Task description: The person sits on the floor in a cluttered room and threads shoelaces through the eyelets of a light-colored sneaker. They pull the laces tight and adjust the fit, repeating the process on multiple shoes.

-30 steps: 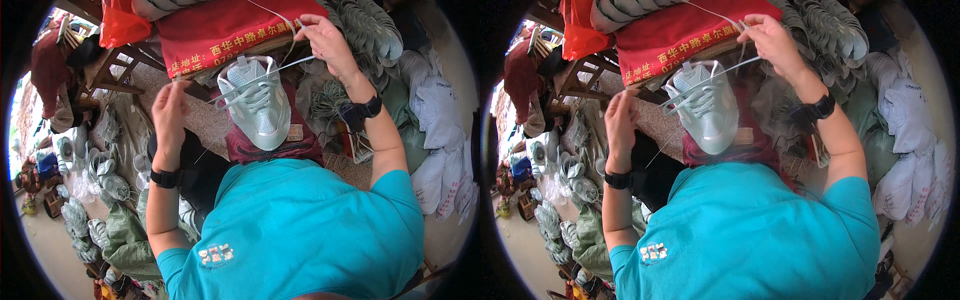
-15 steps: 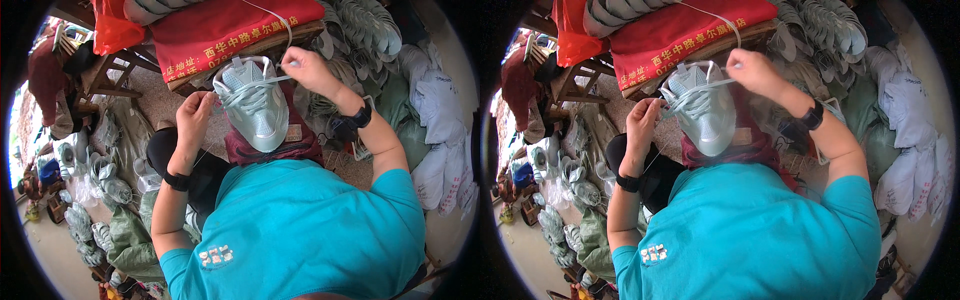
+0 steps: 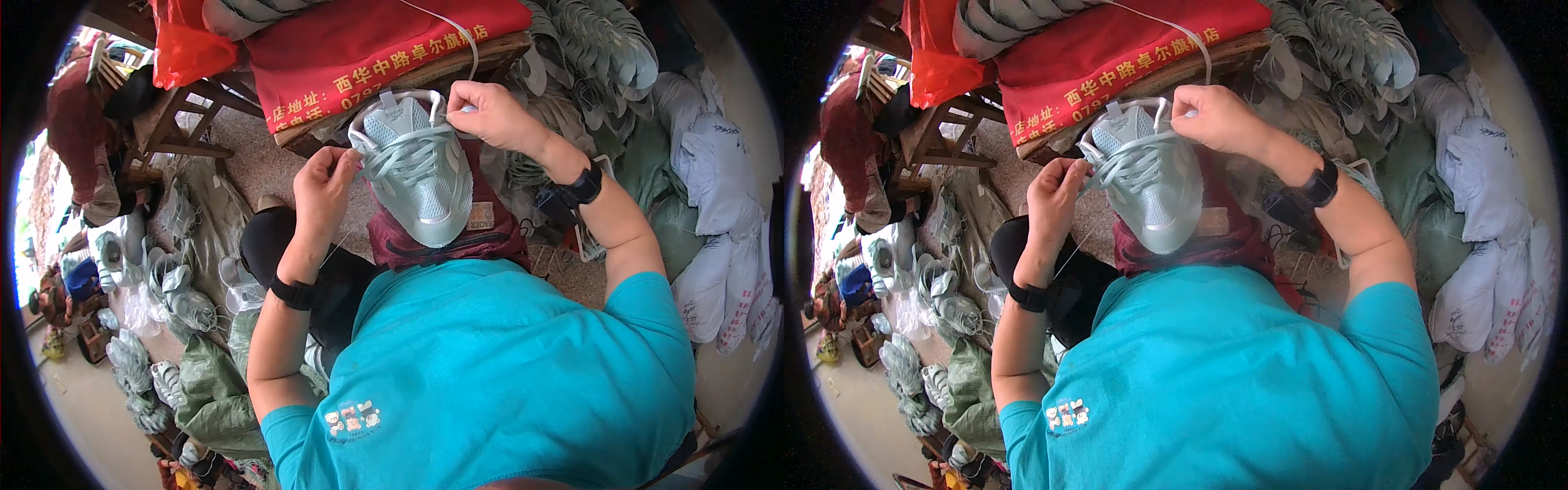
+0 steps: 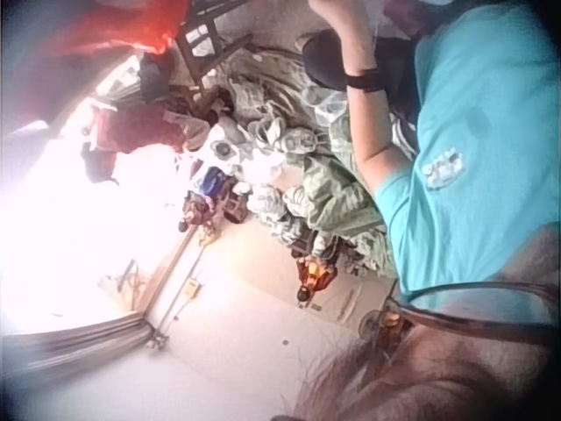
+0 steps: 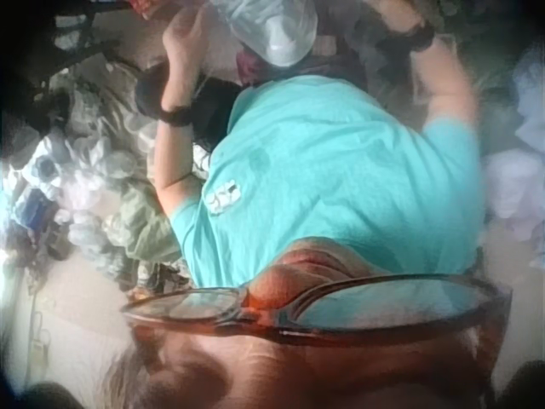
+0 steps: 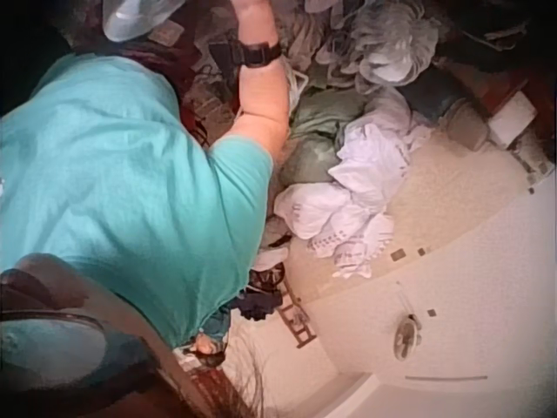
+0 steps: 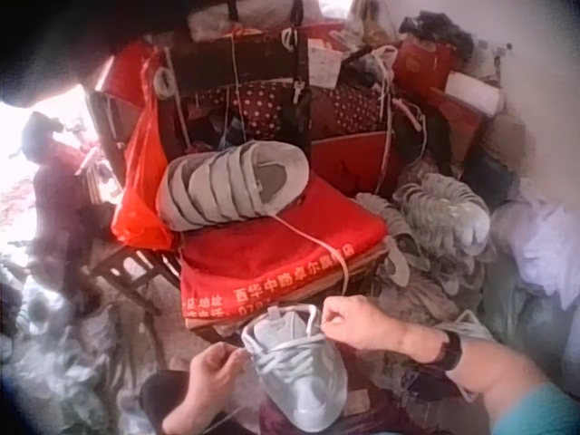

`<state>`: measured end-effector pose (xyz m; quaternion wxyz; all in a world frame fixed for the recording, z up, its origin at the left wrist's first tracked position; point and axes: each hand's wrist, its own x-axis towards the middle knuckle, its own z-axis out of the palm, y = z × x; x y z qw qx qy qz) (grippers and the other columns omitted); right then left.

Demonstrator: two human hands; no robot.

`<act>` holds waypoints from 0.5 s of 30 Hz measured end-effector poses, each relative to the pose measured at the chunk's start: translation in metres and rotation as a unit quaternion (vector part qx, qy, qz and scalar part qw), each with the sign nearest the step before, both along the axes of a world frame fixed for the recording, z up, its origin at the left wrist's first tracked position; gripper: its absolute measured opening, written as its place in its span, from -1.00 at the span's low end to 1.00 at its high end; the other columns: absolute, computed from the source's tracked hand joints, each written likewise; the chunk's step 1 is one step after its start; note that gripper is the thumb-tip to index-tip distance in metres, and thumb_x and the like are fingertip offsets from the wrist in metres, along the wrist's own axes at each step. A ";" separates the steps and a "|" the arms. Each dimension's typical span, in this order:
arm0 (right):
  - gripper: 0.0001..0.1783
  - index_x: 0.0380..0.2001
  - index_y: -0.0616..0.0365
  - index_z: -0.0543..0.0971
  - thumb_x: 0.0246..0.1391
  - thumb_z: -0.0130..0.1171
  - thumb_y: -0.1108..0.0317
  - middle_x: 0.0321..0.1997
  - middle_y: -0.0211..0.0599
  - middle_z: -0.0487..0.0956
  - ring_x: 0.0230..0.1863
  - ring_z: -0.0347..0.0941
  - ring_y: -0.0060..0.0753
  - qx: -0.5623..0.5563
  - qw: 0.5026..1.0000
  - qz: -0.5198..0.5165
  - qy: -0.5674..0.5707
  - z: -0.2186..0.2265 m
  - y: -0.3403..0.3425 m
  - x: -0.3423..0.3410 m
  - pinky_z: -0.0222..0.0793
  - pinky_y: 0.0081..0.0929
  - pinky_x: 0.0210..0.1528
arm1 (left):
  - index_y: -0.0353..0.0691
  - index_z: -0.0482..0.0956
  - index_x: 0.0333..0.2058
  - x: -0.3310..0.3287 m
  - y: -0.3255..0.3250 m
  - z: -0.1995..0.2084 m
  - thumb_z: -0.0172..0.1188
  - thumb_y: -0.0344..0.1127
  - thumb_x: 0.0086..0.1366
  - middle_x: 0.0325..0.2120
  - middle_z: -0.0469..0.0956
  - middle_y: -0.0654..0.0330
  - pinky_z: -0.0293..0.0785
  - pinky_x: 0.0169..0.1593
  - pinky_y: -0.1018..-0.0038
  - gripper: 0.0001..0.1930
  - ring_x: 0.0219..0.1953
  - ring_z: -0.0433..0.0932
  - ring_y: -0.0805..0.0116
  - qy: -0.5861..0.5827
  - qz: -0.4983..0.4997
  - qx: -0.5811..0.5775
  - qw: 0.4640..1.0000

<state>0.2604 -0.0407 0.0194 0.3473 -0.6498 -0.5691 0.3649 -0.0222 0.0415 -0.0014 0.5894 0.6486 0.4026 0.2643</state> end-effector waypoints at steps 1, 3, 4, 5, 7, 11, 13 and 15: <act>-0.88 -0.45 0.20 0.47 0.03 0.17 0.39 -0.58 -0.49 0.44 -0.50 0.31 -0.66 -0.002 0.999 0.007 -0.037 0.001 0.002 0.000 0.26 -0.58 -0.43 | -0.34 0.58 -0.30 0.000 -0.001 0.001 0.14 -0.29 0.39 -0.46 0.54 0.36 0.27 -0.37 0.70 -0.80 -0.45 0.35 0.69 0.001 0.000 -0.006 1.000; -0.86 -0.44 0.19 0.47 -0.03 0.18 0.38 -0.59 -0.39 0.45 -0.53 0.32 -0.58 -0.006 0.993 0.023 -0.112 0.008 0.005 0.000 0.26 -0.53 -0.44 | -0.34 0.57 -0.31 0.002 -0.004 0.000 0.15 -0.30 0.38 -0.46 0.53 0.37 0.27 -0.38 0.70 -0.80 -0.45 0.36 0.69 -0.004 -0.001 -0.009 1.000; -0.86 -0.45 0.18 0.47 -0.06 0.18 0.38 -0.59 -0.34 0.46 -0.53 0.36 -0.50 -0.027 0.990 0.028 -0.133 0.016 0.008 -0.001 0.28 -0.47 -0.44 | -0.34 0.57 -0.31 0.002 -0.004 -0.003 0.15 -0.30 0.38 -0.46 0.53 0.37 0.28 -0.38 0.70 -0.80 -0.45 0.37 0.69 -0.007 0.002 -0.005 1.000; -0.86 -0.45 0.17 0.47 -0.09 0.18 0.38 -0.58 -0.28 0.48 -0.53 0.40 -0.42 -0.047 0.987 0.032 -0.150 0.024 0.010 -0.004 0.30 -0.42 -0.44 | -0.35 0.57 -0.31 0.002 -0.004 -0.003 0.15 -0.30 0.38 -0.47 0.53 0.37 0.28 -0.38 0.70 -0.80 -0.44 0.37 0.69 -0.007 0.004 0.001 1.000; -0.87 -0.46 0.17 0.46 -0.12 0.16 0.39 -0.56 -0.22 0.51 -0.52 0.46 -0.27 -0.027 0.973 0.046 -0.226 0.033 0.012 -0.011 0.35 -0.31 -0.43 | -0.36 0.56 -0.33 0.004 -0.004 0.003 0.15 -0.32 0.37 -0.47 0.53 0.38 0.31 -0.36 0.68 -0.81 -0.42 0.40 0.68 0.018 -0.003 0.004 1.000; -0.89 -0.46 0.19 0.44 -0.14 0.12 0.46 -0.49 -0.18 0.56 -0.40 0.55 -0.06 0.092 0.899 0.090 -0.420 0.038 0.012 -0.032 0.47 -0.19 -0.36 | -0.36 0.56 -0.36 0.006 -0.002 0.008 0.19 -0.32 0.32 -0.51 0.55 0.23 0.37 -0.34 0.57 -0.81 -0.46 0.46 0.51 0.102 -0.014 0.088 0.991; -0.87 -0.44 0.18 0.45 -0.14 0.14 0.46 -0.46 -0.19 0.57 -0.39 0.56 -0.11 0.114 0.865 0.115 -0.475 0.034 0.013 -0.043 0.49 -0.25 -0.36 | -0.34 0.56 -0.37 0.010 -0.002 0.021 0.21 -0.31 0.27 -0.51 0.56 0.11 0.42 -0.33 0.47 -0.82 -0.47 0.52 0.34 0.210 -0.023 0.231 0.950; -0.82 -0.42 0.13 0.46 -0.19 0.18 0.46 -0.43 -0.26 0.56 -0.36 0.57 -0.15 0.118 0.815 0.164 -0.543 0.033 0.015 -0.054 0.50 -0.32 -0.35 | -0.31 0.56 -0.40 0.019 -0.004 0.027 0.18 -0.27 0.22 -0.47 0.54 0.01 0.46 -0.30 0.28 -0.81 -0.39 0.53 0.07 0.227 -0.030 0.314 0.921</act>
